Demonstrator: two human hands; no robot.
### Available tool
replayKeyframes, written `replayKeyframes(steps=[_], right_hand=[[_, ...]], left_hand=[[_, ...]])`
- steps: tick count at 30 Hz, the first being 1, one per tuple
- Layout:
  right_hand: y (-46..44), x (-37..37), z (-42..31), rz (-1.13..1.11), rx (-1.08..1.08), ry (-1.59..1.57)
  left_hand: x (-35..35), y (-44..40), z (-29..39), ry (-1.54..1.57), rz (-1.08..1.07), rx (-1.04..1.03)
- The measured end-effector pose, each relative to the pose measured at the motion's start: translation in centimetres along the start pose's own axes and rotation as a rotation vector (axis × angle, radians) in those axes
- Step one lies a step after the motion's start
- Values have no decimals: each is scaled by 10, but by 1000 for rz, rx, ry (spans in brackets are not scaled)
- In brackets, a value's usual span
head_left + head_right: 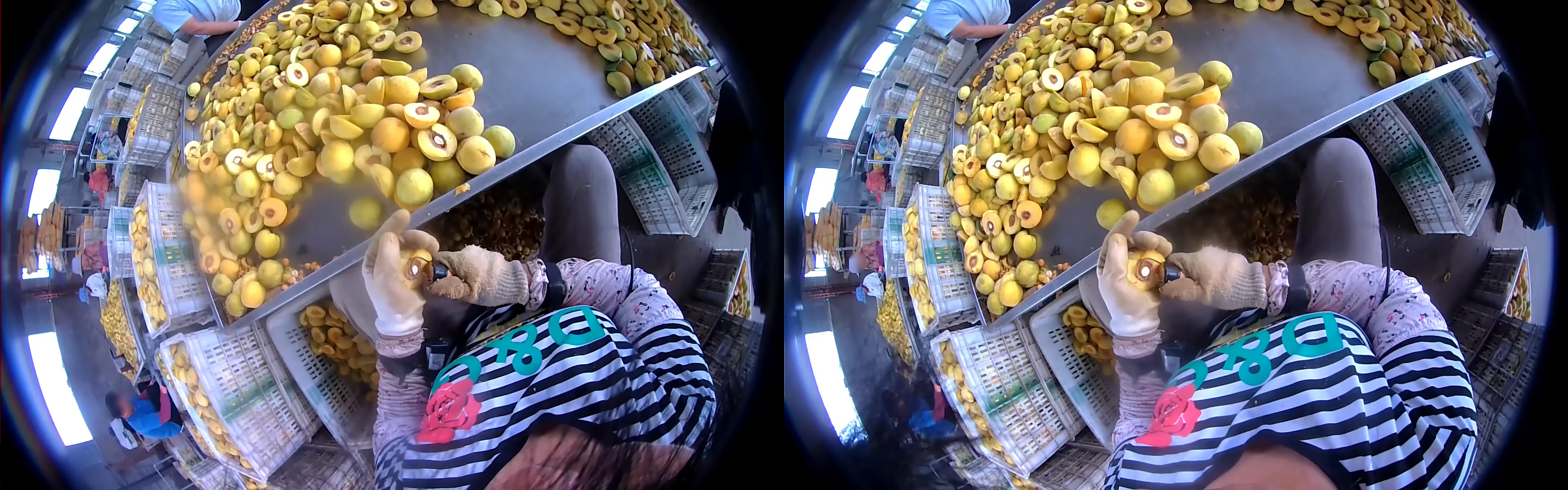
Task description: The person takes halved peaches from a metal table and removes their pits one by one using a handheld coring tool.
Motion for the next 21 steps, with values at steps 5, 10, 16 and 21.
replayKeyframes(steps=[5, 10, 16, 21], right_hand=[[2, -2, -2, -57, 61, -412], [0, -5, 1, 76, 44, -157], [-2, -5, 16, -11, 125, -152], [3, 1, 3, -74, 46, -354]], left_hand=[[-11, -1, 1, -110, 19, -88], [-15, 6, -7, -128, 73, -251], [-9, -15, 13, -256, -87, 211], [-13, -19, 12, -386, -119, 179]])
Point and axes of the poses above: each hand's wrist, its own y-axis away from the middle knuckle, its own x-axis out of the back of the hand, z = x × y, the point moved 2 cm from there along -y, towards the middle knuckle, and after that the axes turned 10 degrees about y, right-handed, at the moved point
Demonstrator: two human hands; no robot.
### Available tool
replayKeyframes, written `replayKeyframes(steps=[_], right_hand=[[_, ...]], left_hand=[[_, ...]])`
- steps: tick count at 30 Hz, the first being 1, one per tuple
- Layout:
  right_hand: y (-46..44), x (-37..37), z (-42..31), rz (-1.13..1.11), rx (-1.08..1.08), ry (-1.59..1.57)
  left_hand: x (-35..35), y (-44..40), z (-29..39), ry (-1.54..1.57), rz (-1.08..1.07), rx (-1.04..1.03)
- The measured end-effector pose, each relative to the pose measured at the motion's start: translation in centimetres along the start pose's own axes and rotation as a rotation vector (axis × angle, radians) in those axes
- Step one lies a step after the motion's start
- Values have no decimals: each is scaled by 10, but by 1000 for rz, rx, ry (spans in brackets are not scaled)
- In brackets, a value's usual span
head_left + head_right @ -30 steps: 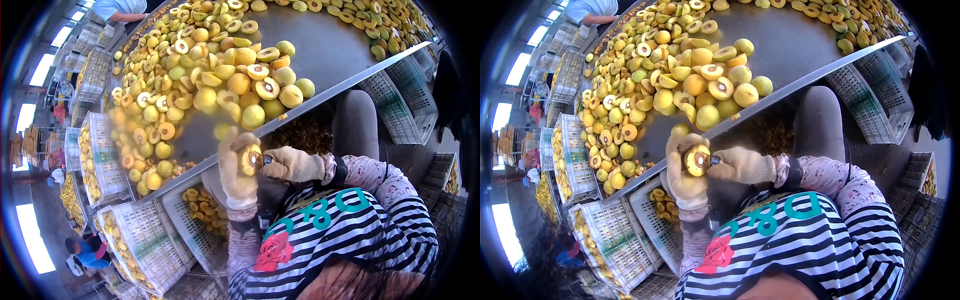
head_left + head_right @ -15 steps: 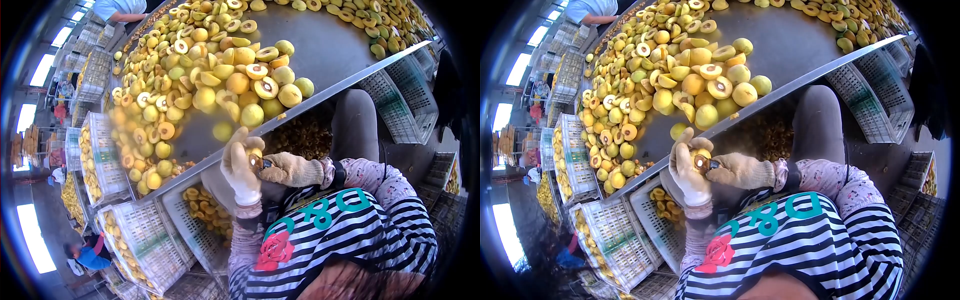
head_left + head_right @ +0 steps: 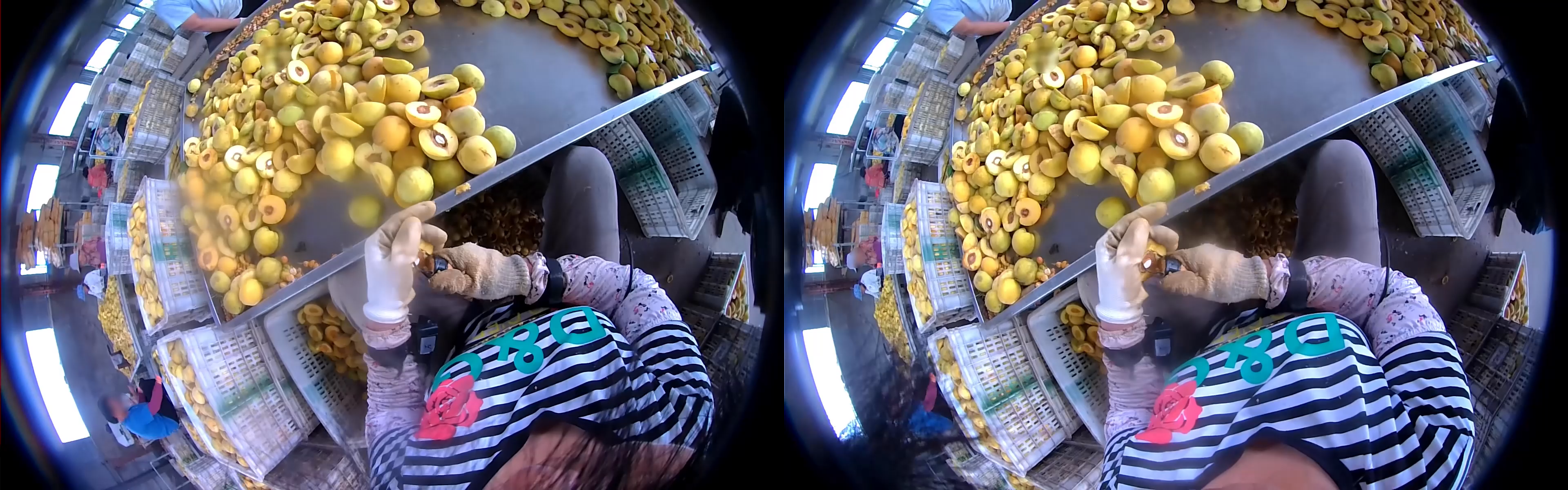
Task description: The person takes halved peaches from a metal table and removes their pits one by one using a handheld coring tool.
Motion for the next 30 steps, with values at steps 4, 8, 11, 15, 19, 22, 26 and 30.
replayKeyframes(steps=[4, 8, 11, 15, 19, 22, 26, 30], right_hand=[[-3, 0, -9, -5, 31, -189], [0, -5, 0, -188, -131, -358], [-1, -13, 13, -30, 104, -14], [4, -6, -3, -51, -87, 273], [7, -4, -9, -123, -25, -157], [13, 0, -15, -224, -204, -394], [1, -13, 11, 29, 46, -204], [8, -2, -12, -32, -61, -152]], left_hand=[[-9, 11, -17, 240, 93, -477], [-8, 18, -37, 350, 192, -620], [0, 24, -34, 291, 228, -366], [17, 11, -16, -75, -17, 45], [2, 13, -2, 204, -88, -211], [-25, 32, -8, 281, 122, -500], [-10, 19, -23, 165, 121, -373], [-3, 6, -6, 167, -66, -144]])
Point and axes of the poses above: each hand's wrist, its own y-axis away from the middle knuckle, its own x-axis out of the back of the hand, z = x × y, the point moved 2 cm from there along -y, towards the middle knuckle, and after that the axes turned 10 degrees about y, right-handed, at the moved point
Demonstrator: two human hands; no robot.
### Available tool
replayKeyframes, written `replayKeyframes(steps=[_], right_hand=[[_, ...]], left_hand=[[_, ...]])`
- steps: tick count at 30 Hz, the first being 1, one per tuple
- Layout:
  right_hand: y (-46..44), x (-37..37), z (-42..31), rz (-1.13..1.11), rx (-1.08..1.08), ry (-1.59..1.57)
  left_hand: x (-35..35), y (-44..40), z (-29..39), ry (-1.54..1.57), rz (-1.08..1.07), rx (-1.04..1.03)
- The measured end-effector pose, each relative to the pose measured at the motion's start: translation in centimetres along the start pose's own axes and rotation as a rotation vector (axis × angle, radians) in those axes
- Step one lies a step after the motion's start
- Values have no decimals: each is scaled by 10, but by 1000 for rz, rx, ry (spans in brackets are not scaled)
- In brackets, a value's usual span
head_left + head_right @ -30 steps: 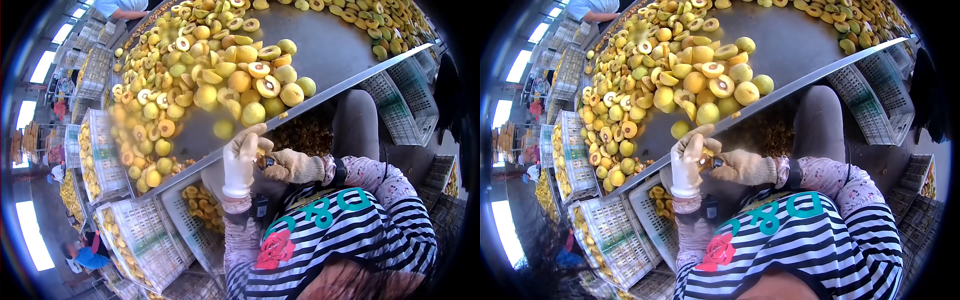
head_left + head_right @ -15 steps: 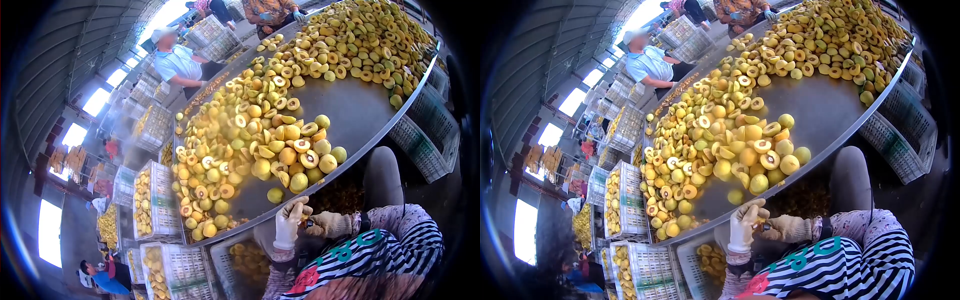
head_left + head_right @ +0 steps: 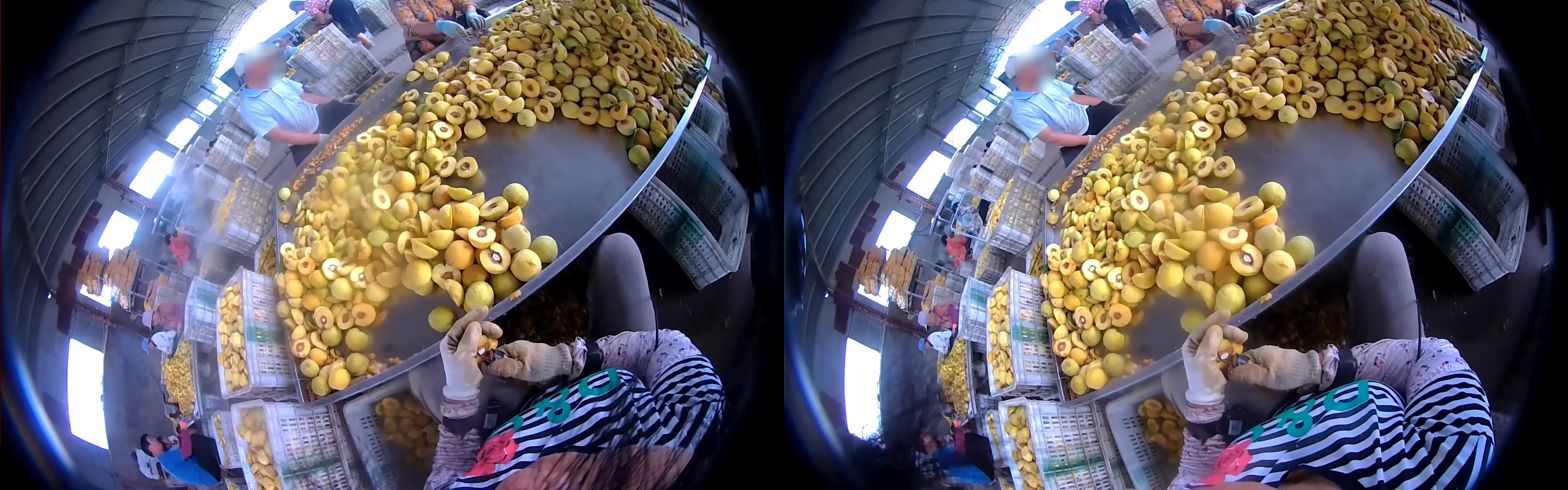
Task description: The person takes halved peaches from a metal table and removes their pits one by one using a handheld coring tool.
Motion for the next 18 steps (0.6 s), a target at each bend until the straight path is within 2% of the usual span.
replayKeyframes(steps=[1, 2, 6, 7, 8, 9, 11, 14, 16, 18], right_hand=[[5, 3, -8, -94, -153, -74], [8, 4, -4, -276, -216, -334], [5, 5, -2, -200, -120, -319], [3, 5, 2, -110, -119, -216], [1, 2, -1, -2, 3, -116], [0, 1, 6, 28, -50, -129], [-1, 7, 5, -85, -242, -183], [-4, 8, 5, -108, -253, -161], [-5, 6, -7, 40, -156, -21], [-5, 3, -5, 40, -125, -55]], left_hand=[[1, -1, 1, 0, -35, 71], [4, -3, -2, 19, -72, 83], [1, -13, 1, 75, -164, 96], [1, -17, 0, 65, -109, 143], [6, -20, -4, -25, -91, 125], [4, -21, -3, -53, -58, 156], [4, -26, -5, 50, -148, 142], [8, -30, -4, 39, -179, 189], [5, -31, 3, -50, -180, 201], [5, -30, 6, -73, -196, 189]])
Point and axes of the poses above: each hand's wrist, its own y-axis away from the middle knuckle, its own x-axis out of the back of the hand, z = x × y, the point moved 2 cm from there along -y, towards the middle knuckle, and after that the axes turned 10 degrees about y, right-handed, at the moved point
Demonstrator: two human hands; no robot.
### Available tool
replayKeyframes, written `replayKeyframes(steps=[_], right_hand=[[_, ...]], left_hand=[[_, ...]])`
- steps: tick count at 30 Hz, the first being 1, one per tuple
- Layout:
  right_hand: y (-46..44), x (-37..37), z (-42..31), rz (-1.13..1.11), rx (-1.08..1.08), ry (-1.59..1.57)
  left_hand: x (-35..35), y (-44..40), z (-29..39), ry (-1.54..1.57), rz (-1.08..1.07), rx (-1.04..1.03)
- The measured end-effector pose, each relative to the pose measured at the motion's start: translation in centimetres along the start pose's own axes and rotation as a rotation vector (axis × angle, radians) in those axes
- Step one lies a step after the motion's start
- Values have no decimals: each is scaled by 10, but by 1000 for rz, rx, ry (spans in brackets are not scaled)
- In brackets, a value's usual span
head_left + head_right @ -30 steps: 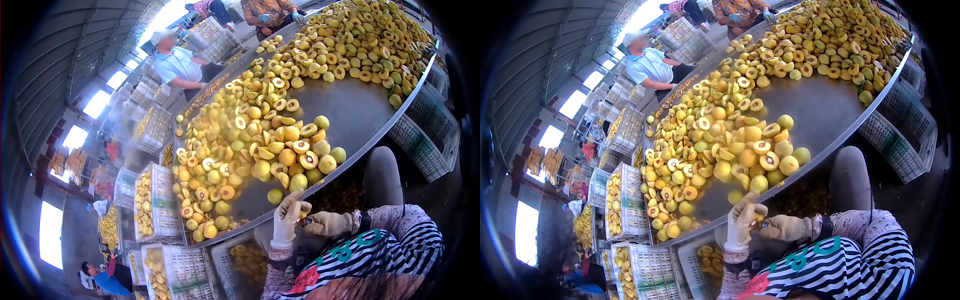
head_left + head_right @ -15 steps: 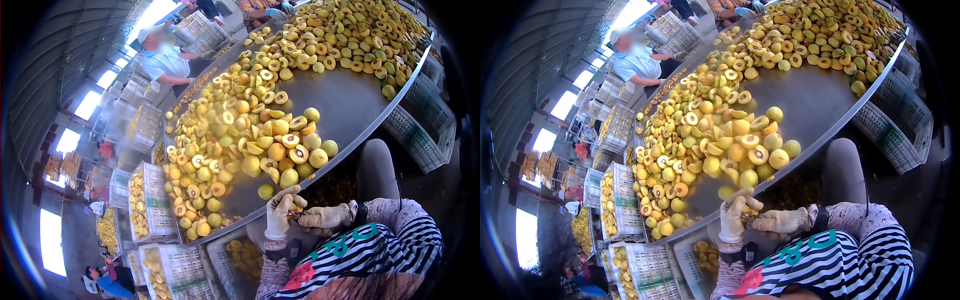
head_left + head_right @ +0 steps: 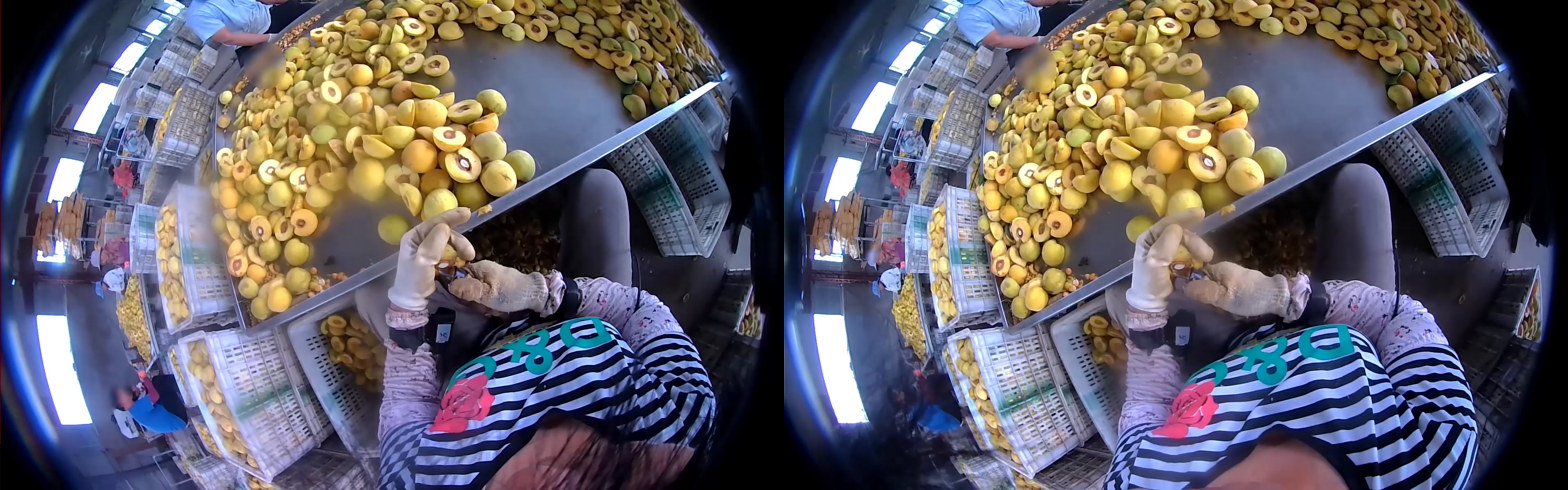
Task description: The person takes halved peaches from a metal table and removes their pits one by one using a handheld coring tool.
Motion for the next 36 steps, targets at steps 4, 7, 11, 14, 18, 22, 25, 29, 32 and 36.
replayKeyframes(steps=[4, 7, 11, 14, 18, 22, 25, 29, 32, 36], right_hand=[[4, 3, 9, -457, -160, -515], [1, -2, 12, -576, -102, -743], [-8, -3, 28, -840, -68, -1038], [-7, 5, 33, -796, -80, -994], [4, -1, 28, -923, 19, -872], [5, 2, 22, -924, 12, -980], [20, 10, 6, -577, -114, -496], [8, 17, 27, -303, -13, 98], [25, 22, 1, -213, -142, 73], [25, 25, -3, -124, 4, 185]], left_hand=[[3, 3, -12, 198, -57, -53], [4, 2, -23, 395, -112, -160], [-5, -2, -34, 531, -61, -233], [-19, 0, -33, 600, 143, -174], [-10, -11, -35, 848, 254, -93], [-16, 6, -22, 739, 258, -249], [-5, 42, -8, -572, 410, -617], [28, 96, 0, -363, 571, -736], [70, 135, 11, -1418, 781, -577], [77, 145, 12, -1151, 846, -651]])
Point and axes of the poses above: each hand's wrist, its own y-axis away from the middle knuckle, its own x-axis out of the back of the hand, z = x × y, the point moved 2 cm from there along -y, towards the middle knuckle, and after that the axes turned 10 degrees about y, right-handed, at the moved point
